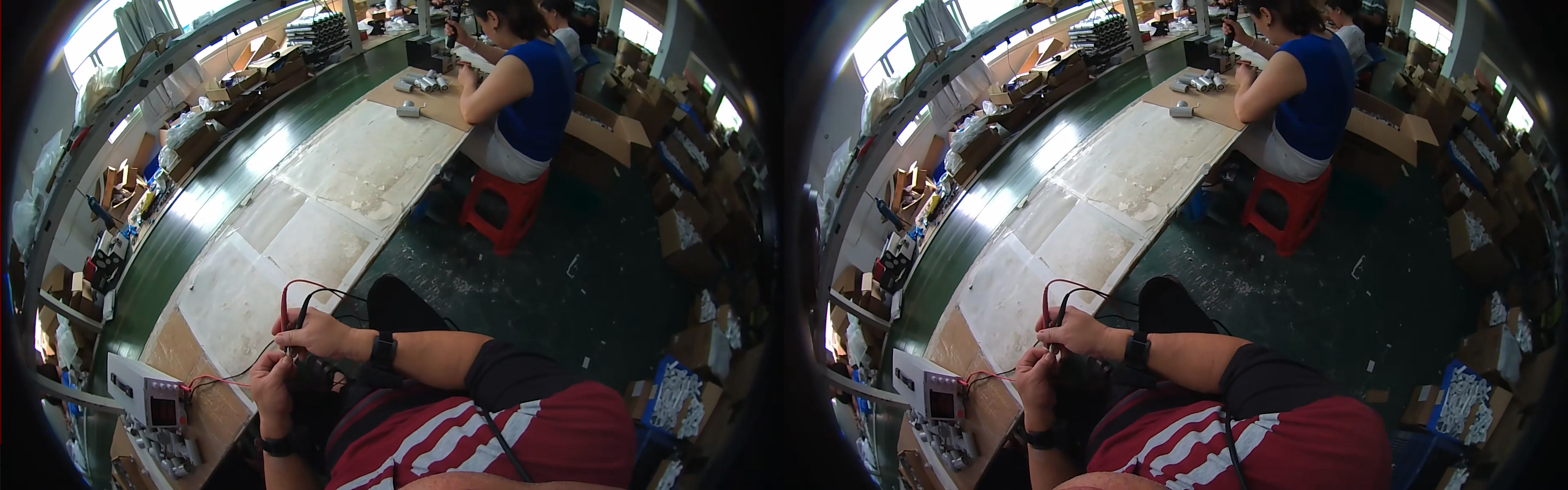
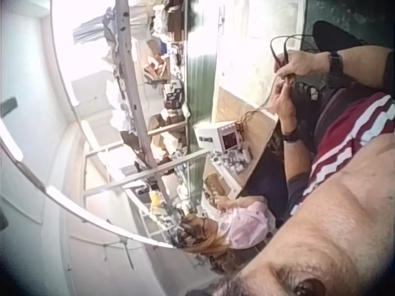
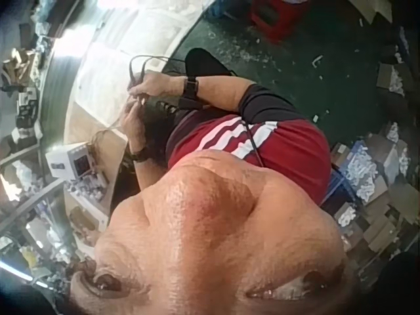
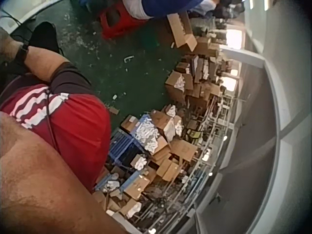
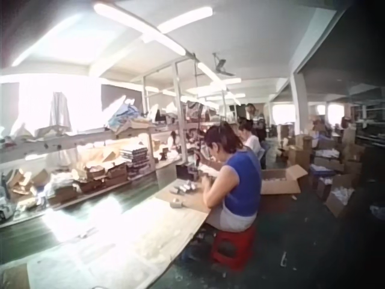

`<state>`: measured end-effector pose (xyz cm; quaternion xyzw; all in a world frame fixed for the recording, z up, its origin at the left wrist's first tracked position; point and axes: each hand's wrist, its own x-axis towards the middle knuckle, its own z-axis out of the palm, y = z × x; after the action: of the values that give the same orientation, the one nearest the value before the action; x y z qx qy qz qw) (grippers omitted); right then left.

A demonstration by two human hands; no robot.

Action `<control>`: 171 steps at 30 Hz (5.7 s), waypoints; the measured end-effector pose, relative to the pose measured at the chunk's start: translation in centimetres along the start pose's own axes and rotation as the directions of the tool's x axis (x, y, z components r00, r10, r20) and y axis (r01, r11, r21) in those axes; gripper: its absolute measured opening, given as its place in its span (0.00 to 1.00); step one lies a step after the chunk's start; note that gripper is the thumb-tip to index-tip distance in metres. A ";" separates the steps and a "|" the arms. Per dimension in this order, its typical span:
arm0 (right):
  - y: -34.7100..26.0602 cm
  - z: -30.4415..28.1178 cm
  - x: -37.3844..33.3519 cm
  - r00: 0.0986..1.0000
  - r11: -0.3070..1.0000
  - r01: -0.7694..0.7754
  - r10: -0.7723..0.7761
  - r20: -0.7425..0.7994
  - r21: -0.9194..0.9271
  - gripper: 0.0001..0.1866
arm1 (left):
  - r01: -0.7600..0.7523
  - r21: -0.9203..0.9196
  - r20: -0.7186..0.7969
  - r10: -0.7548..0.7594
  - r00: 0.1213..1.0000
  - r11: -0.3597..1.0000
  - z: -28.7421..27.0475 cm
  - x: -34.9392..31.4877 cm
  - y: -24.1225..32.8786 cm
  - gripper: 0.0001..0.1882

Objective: Testing electronic components using a multimeter or testing device with probes.

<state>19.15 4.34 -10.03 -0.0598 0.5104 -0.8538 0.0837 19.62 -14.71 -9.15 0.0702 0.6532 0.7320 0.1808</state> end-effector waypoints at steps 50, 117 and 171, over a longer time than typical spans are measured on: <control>-0.8 1.1 1.1 0.996 0.998 -0.011 0.005 -0.093 -0.056 0.08 | 0.081 -0.258 0.179 -0.035 0.983 0.963 -2.6 2.5 -1.3 0.06; 0.4 1.5 1.4 0.985 0.992 0.059 -0.075 -0.153 -0.107 0.05 | 0.040 -0.115 0.060 -0.033 0.998 0.993 -2.4 2.8 -2.2 0.07; -1.9 -4.9 4.6 0.901 0.976 0.191 -0.216 -0.377 -0.101 0.05 | -0.026 -0.195 -0.066 0.014 0.998 0.981 -2.6 2.6 -3.1 0.05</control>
<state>13.57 8.53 -10.58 0.0536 0.5340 -0.8366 -0.1097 16.83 -15.96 -12.88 0.0350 0.5829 0.7962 0.1581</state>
